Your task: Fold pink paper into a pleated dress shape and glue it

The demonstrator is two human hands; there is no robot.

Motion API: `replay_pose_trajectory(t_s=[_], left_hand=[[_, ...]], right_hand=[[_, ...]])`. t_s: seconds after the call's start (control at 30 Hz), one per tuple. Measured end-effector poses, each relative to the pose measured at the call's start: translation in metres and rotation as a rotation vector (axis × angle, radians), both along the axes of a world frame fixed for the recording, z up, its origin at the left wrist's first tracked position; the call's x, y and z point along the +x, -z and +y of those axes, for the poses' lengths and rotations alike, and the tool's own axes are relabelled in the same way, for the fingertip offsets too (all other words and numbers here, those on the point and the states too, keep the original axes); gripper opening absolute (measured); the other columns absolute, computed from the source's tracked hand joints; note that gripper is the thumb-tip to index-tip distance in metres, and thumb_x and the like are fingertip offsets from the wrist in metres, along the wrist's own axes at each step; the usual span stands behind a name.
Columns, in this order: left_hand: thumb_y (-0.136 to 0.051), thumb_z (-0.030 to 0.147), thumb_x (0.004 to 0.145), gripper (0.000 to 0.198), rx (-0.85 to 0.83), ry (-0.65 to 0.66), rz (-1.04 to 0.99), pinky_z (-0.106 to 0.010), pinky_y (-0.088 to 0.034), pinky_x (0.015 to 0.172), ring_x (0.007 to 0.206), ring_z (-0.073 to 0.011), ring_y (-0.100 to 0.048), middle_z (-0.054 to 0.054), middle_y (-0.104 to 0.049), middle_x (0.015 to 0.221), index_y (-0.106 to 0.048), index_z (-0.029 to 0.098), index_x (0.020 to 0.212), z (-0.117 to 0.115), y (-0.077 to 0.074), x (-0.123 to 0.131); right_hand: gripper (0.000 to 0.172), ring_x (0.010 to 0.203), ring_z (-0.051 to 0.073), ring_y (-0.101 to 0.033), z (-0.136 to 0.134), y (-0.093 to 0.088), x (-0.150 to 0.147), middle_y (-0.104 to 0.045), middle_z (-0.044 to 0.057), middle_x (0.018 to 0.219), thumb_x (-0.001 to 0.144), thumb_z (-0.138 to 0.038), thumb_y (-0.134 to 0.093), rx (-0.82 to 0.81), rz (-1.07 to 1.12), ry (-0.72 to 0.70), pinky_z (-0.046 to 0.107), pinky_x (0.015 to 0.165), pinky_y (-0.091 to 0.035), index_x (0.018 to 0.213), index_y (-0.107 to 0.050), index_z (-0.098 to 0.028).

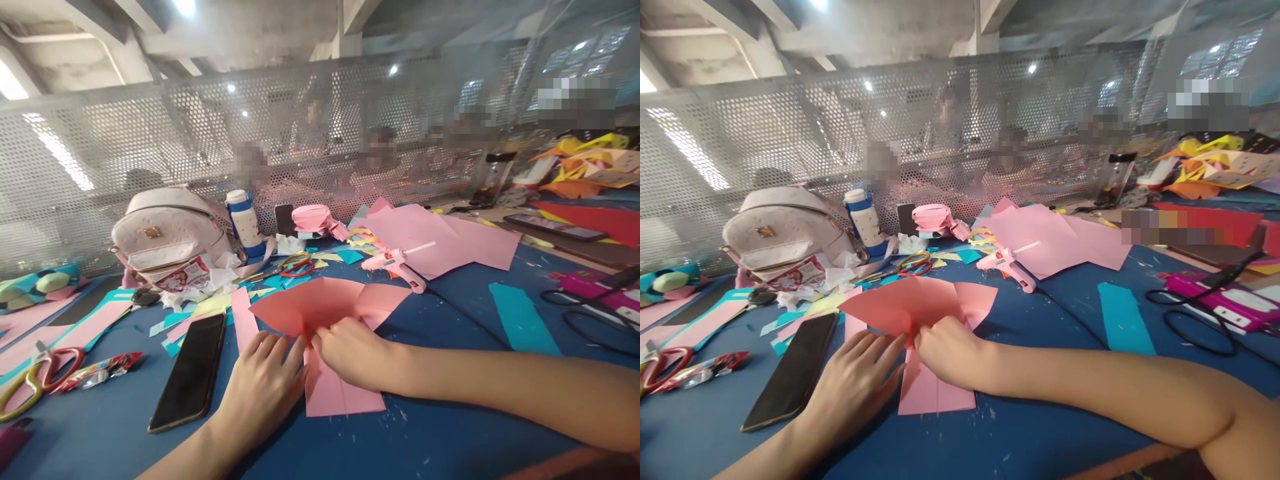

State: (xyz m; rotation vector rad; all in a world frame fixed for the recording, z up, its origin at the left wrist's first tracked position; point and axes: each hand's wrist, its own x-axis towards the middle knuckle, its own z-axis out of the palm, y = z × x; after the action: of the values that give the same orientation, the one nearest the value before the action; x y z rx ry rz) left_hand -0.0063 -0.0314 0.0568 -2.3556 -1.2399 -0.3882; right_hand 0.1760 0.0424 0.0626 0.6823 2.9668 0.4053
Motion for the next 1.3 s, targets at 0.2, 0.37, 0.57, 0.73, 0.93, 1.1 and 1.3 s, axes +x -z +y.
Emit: replay_pose_trajectory(t_s=[0.2,0.37,0.57,0.73,0.93,1.1,1.3], left_hand=[[-0.045,0.042,0.097,0.051,-0.351,-0.019,-0.209,-0.042,-0.05,0.094,0.114,-0.0278,-0.057,-0.013,-0.06,0.125,-0.039,0.017,0.14,0.004,0.01,0.0],[-0.044,0.042,0.097,0.051,-0.359,-0.023,-0.189,-0.045,-0.049,0.098,0.12,-0.0295,-0.054,-0.015,-0.059,0.128,-0.04,0.014,0.14,0.004,0.009,0.0],[-0.048,0.037,0.095,0.036,-0.172,-0.03,-0.073,-0.052,-0.052,0.089,0.105,-0.0336,-0.063,-0.017,-0.067,0.109,-0.057,0.01,0.118,0.0,0.009,0.005],[-0.05,0.035,0.094,0.028,-0.1,-0.019,-0.03,-0.051,-0.052,0.087,0.098,-0.0317,-0.065,-0.014,-0.069,0.102,-0.061,0.012,0.105,0.001,0.011,0.008],[-0.05,0.038,0.094,0.029,-0.22,-0.042,-0.073,-0.048,-0.052,0.087,0.098,-0.0302,-0.062,-0.013,-0.066,0.104,-0.06,0.014,0.107,0.001,0.007,0.007],[-0.048,0.038,0.094,0.025,-0.319,-0.065,-0.134,-0.049,-0.053,0.08,0.094,-0.0306,-0.06,-0.012,-0.063,0.096,-0.061,0.016,0.095,0.0,0.006,0.005],[-0.047,0.036,0.095,0.023,-0.369,-0.045,-0.194,-0.05,-0.051,0.085,0.099,-0.0306,-0.058,-0.012,-0.061,0.101,-0.058,0.017,0.103,0.002,0.008,0.003]], right_hand=[[0.014,0.064,0.02,-0.059,-0.002,-0.001,0.0,-0.063,0.007,0.08,0.085,-0.005,-0.051,0.042,0.002,-0.019,0.03,0.041,-0.02,0.091,-0.062,-0.012],[0.02,0.065,0.019,-0.058,-0.003,0.004,0.001,-0.062,0.008,0.081,0.082,0.0,-0.049,0.059,0.002,-0.005,0.027,0.043,-0.022,0.093,-0.062,-0.01],[0.022,0.068,0.02,-0.058,-0.004,0.009,0.003,-0.062,0.007,0.083,0.081,0.002,-0.049,0.079,0.041,0.0,0.029,0.042,-0.022,0.094,-0.062,-0.011],[0.021,0.07,0.02,-0.06,-0.005,0.005,0.002,-0.063,0.006,0.084,0.082,0.003,-0.049,0.061,0.038,0.024,0.029,0.042,-0.023,0.088,-0.061,-0.013],[0.019,0.074,0.02,-0.062,-0.009,0.001,0.004,-0.065,0.009,0.092,0.085,-0.001,-0.05,0.105,0.053,0.007,0.03,0.043,-0.029,0.097,-0.061,-0.01],[0.019,0.075,0.021,-0.062,-0.011,-0.002,0.005,-0.064,0.008,0.091,0.085,0.0,-0.05,0.123,0.028,0.021,0.032,0.042,-0.033,0.095,-0.061,-0.011],[0.02,0.075,0.021,-0.062,-0.013,-0.003,0.005,-0.064,0.008,0.09,0.084,0.0,-0.05,0.138,0.03,0.031,0.031,0.044,-0.036,0.096,-0.062,-0.011]])
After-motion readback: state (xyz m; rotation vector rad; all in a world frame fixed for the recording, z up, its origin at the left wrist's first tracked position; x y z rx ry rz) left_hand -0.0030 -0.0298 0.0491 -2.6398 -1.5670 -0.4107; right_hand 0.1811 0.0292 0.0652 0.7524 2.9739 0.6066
